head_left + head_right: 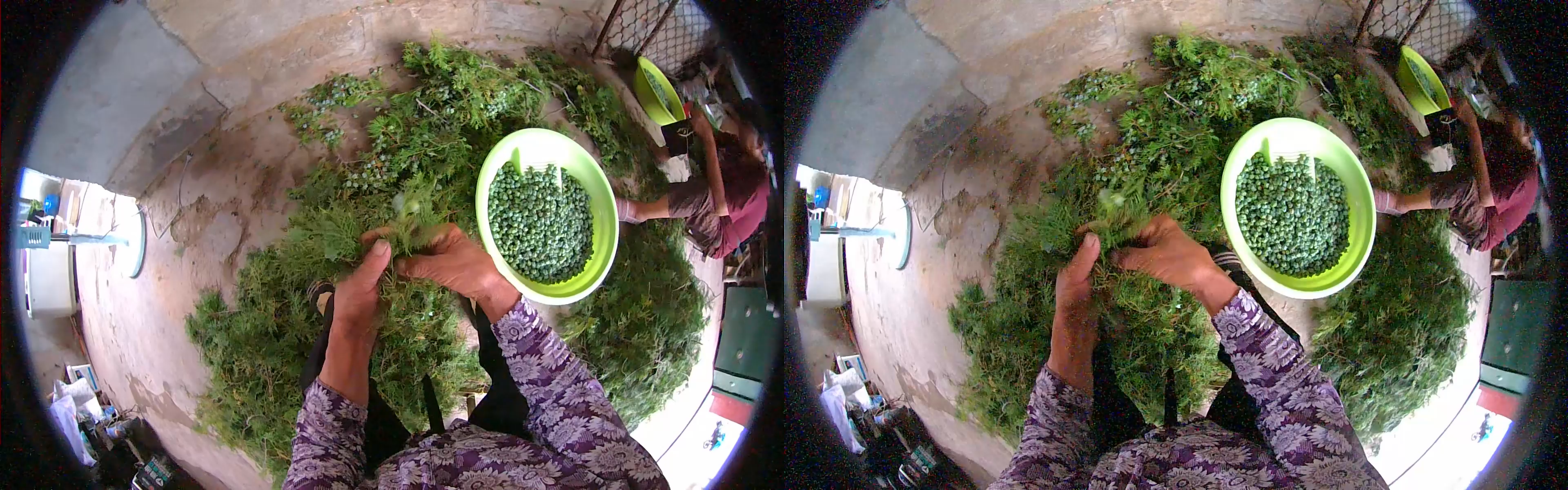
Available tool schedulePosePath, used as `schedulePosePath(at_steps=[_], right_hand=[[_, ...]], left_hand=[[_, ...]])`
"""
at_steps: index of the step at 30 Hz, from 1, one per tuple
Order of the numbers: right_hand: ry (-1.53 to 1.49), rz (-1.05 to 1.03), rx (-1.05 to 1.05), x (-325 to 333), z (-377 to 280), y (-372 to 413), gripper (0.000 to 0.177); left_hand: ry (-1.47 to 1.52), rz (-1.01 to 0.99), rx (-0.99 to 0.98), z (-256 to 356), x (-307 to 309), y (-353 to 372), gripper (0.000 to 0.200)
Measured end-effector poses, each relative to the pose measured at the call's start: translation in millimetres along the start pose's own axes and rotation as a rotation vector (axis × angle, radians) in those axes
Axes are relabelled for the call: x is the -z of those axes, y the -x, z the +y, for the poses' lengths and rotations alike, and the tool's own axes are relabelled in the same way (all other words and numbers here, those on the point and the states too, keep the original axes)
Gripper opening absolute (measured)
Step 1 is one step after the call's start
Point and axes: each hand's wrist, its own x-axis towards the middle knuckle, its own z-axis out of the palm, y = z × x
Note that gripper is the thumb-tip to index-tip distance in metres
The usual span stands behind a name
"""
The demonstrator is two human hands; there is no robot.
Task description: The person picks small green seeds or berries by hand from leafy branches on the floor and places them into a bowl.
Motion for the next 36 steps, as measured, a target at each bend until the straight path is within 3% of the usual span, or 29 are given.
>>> schedulePosePath(at_steps=[1,3,6,10,12,14,15,17,19,21,23,25,26,30,36], right_hand=[[-0.001,0.001,0.000,-1,1,2,0.021],[0.052,0.209,-0.131,-7,-7,10,0.034],[0.248,0.244,-0.065,-9,-5,11,0.041],[0.348,0.128,-0.072,1,-35,16,0.040],[0.255,-0.019,-0.193,23,-36,11,0.033],[0.017,0.179,0.005,36,-35,14,0.025],[0.018,0.180,0.005,38,-34,13,0.025],[-0.315,0.416,0.196,40,-32,12,0.021],[-0.301,0.412,0.216,34,-32,13,0.024],[-0.128,0.289,0.323,20,-38,15,0.029],[-0.100,0.231,0.235,15,-42,18,0.034],[0.151,0.188,0.379,13,-37,14,0.034],[0.216,0.194,0.375,13,-35,14,0.033],[0.259,0.173,0.340,15,-32,15,0.031],[0.535,0.290,0.533,17,-28,13,0.026]], left_hand=[[0.027,0.045,0.039,-4,3,-1,0.036],[0.054,0.091,0.077,-9,7,-2,0.036],[-0.036,0.051,0.017,-11,13,-5,0.036],[-0.127,0.199,0.017,-9,21,-10,0.032],[-0.095,0.229,0.035,-8,23,-12,0.029],[-0.129,0.067,-0.058,-9,24,-15,0.026],[-0.127,0.066,-0.057,-10,23,-14,0.026],[-0.311,0.126,-0.248,-13,20,-13,0.024],[-0.254,0.052,-0.229,-12,15,-11,0.024],[-0.198,-0.020,-0.209,-10,11,-9,0.023],[-0.275,0.048,-0.187,-9,8,-7,0.021],[-0.378,0.037,-0.248,-13,12,-11,0.021],[-0.480,0.024,-0.313,-15,13,-12,0.020],[-0.455,0.052,-0.279,-13,3,-8,0.020],[-0.497,0.117,-0.223,-13,-1,-6,0.026]])
